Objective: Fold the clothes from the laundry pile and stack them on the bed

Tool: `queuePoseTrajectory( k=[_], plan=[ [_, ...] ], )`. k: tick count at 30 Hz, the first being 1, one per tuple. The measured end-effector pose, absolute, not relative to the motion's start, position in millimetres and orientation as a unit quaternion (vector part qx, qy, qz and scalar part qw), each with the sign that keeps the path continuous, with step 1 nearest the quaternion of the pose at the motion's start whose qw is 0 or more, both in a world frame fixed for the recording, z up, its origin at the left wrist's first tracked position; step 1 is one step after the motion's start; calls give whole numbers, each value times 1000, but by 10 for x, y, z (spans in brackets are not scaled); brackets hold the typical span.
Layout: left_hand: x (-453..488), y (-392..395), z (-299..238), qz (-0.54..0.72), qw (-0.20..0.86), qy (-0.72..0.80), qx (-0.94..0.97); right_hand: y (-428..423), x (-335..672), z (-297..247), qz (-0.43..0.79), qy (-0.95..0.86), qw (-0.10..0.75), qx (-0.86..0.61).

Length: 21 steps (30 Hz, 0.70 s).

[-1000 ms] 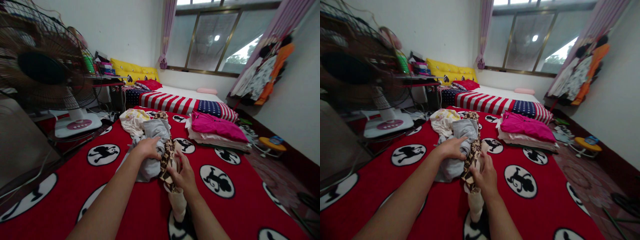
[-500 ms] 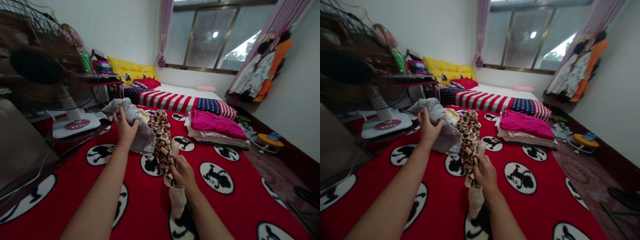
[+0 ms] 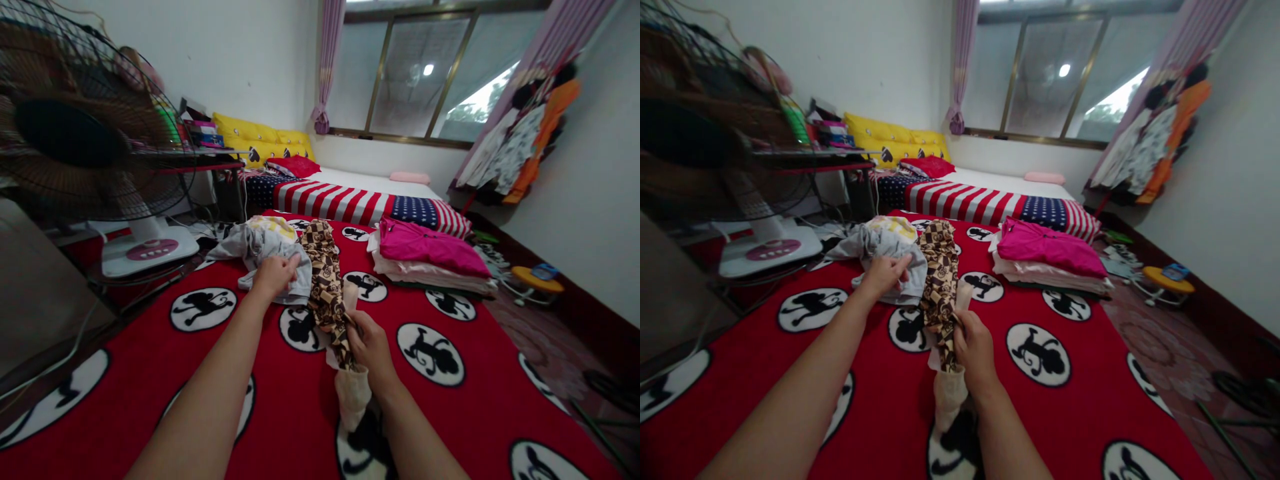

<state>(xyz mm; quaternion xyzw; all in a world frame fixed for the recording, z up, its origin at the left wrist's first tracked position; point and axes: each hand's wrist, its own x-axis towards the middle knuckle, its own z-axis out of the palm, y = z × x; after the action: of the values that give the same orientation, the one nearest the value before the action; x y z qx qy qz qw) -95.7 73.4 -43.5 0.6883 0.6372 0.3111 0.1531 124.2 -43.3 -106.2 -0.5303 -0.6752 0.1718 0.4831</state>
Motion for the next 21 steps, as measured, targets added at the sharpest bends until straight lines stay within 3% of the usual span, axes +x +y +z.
queuePoseTrajectory(
  k=[3,7,11,18,21],
  plan=[
    [-960,780,-521,245,209,632,705,-450,1243,-1027,224,-629,506,-546],
    [-926,851,-634,294,175,614,711,-486,1230,-984,248,-611,503,-559],
    [-829,861,-773,358,154,591,706,-519,1181,-987,192,-663,491,-532],
    [-779,834,-936,444,136,568,679,-517,1063,-1044,113,-763,362,-523],
    [-774,839,-935,470,138,566,663,-465,1058,-1041,117,-767,352,-523]
  ],
)
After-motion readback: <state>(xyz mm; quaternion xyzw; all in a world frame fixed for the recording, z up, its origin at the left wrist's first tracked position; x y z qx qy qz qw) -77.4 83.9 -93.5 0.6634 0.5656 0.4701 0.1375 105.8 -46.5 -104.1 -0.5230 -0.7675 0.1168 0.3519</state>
